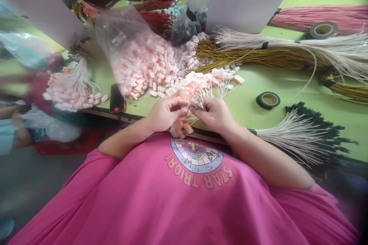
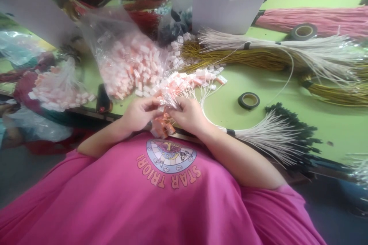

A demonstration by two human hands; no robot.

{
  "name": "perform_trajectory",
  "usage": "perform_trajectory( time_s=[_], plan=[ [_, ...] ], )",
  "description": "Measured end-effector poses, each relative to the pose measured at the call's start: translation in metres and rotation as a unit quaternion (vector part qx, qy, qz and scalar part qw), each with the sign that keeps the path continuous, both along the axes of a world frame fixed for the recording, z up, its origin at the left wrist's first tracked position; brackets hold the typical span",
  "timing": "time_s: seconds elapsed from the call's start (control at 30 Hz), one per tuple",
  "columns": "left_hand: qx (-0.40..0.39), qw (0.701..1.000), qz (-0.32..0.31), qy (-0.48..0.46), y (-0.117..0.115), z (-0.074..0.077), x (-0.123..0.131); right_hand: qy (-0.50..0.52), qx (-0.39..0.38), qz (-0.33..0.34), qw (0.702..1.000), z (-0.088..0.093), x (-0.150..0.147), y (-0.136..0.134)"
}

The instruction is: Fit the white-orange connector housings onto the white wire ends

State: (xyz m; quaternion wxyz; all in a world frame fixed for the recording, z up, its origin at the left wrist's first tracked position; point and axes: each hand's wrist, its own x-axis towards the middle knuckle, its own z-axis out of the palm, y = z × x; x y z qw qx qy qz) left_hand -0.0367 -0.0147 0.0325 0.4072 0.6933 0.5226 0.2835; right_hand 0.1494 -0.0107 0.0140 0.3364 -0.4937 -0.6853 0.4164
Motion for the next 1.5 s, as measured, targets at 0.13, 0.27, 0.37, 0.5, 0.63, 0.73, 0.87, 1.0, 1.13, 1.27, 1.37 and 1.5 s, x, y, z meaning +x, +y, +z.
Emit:
perform_trajectory(
  time_s=[0.13,0.27,0.37,0.5,0.63,0.73,0.87,1.0,1.13,1.27,1.37,1.5],
  plan=[
    [0.043,0.999,-0.019,0.011,0.002,-0.003,-0.001,-0.005,0.008,0.027,1.000,-0.001,0.001,0.001],
    [0.064,0.996,-0.049,0.022,0.004,-0.005,0.000,0.015,0.018,0.051,0.998,-0.001,0.000,0.000],
    [0.088,0.993,-0.077,0.017,-0.001,0.001,-0.003,0.039,0.005,0.064,0.997,-0.001,0.003,0.002],
    [0.186,0.972,-0.134,0.049,-0.009,0.012,-0.017,0.074,-0.016,0.077,0.994,-0.001,0.009,0.007],
    [0.214,0.964,-0.050,0.150,0.012,0.001,-0.055,0.115,0.001,0.033,0.993,-0.001,0.011,0.011],
    [0.213,0.942,0.056,0.253,0.042,-0.024,-0.086,0.115,-0.050,0.005,0.992,-0.003,0.010,0.010],
    [0.167,0.949,0.024,0.267,0.064,-0.056,-0.106,0.092,-0.062,0.027,0.993,-0.006,0.007,0.009],
    [0.158,0.939,0.016,0.306,0.062,-0.060,-0.105,0.088,-0.056,0.042,0.994,-0.005,0.006,0.008],
    [0.121,0.957,0.029,0.262,0.047,-0.034,-0.090,0.096,-0.059,0.042,0.993,0.001,0.007,0.007],
    [0.072,0.994,0.055,0.064,0.023,0.004,-0.061,0.113,-0.061,0.052,0.990,0.003,0.007,0.006],
    [-0.005,0.997,0.014,-0.071,0.009,0.018,-0.038,0.152,-0.048,0.049,0.986,0.000,0.005,0.005],
    [-0.094,0.985,-0.020,-0.146,0.007,0.014,-0.019,0.164,-0.036,0.019,0.986,0.000,0.004,0.002]
  ],
)
